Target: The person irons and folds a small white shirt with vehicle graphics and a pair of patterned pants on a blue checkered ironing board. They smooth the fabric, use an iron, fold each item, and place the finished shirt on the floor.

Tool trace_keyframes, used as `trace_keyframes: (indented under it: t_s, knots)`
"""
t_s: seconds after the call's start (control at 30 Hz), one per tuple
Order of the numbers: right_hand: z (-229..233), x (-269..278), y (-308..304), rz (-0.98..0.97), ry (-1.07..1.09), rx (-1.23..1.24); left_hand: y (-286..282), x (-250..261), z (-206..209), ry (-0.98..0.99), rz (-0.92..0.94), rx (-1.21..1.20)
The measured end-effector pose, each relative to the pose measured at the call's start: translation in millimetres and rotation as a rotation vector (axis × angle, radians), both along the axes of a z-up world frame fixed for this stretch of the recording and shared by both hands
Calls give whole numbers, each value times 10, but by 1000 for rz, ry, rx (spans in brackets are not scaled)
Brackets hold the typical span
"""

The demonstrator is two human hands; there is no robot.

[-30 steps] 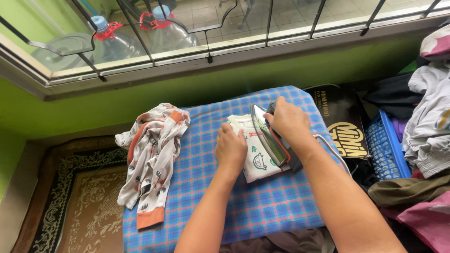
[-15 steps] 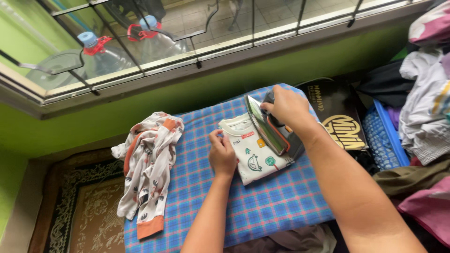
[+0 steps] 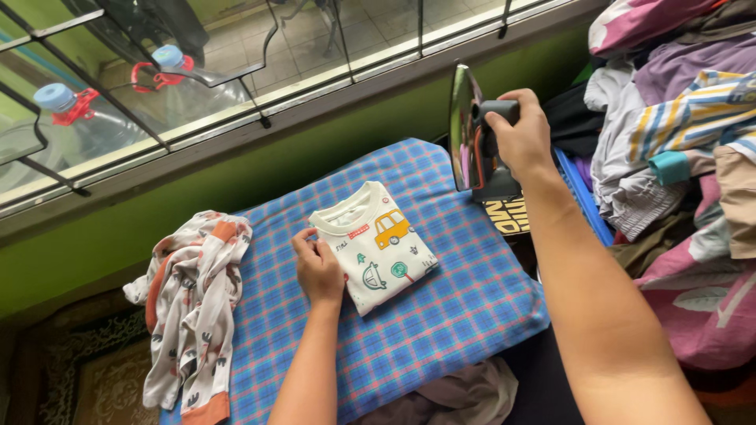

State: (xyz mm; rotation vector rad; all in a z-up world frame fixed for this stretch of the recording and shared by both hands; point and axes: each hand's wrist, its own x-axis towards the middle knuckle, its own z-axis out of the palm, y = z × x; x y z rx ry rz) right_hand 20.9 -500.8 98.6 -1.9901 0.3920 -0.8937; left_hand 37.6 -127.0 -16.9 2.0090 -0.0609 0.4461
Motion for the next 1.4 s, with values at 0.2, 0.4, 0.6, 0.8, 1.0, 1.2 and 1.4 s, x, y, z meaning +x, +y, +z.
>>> trace_keyframes:
  t_s: [0.2,0.4,0.6,0.8,1.0,1.2,1.4]
  knots:
    - [-819,-41,-307,4,-396,468,-12,0,10,-4,-10,28]
    - [-1410,-140,-365,-77,-532,669,-43,-6,56,64,8,62]
    - [-1664,-162,-349,-107,-539,817,-58,-8,86,41,1,75]
    - [-1818,-335,-341,-77,-432,821,-64,-26,114,98,10,68]
    - [-1861,-543,-242,-68,-290,800,-37,-12,88,55,-15,40]
    - [-1476,-763,-66,-240,-170,442,-4,37,-50,32,-18,40]
    - [-942,-754,542,33,-225,245,133,244,-247,113,-85,-149]
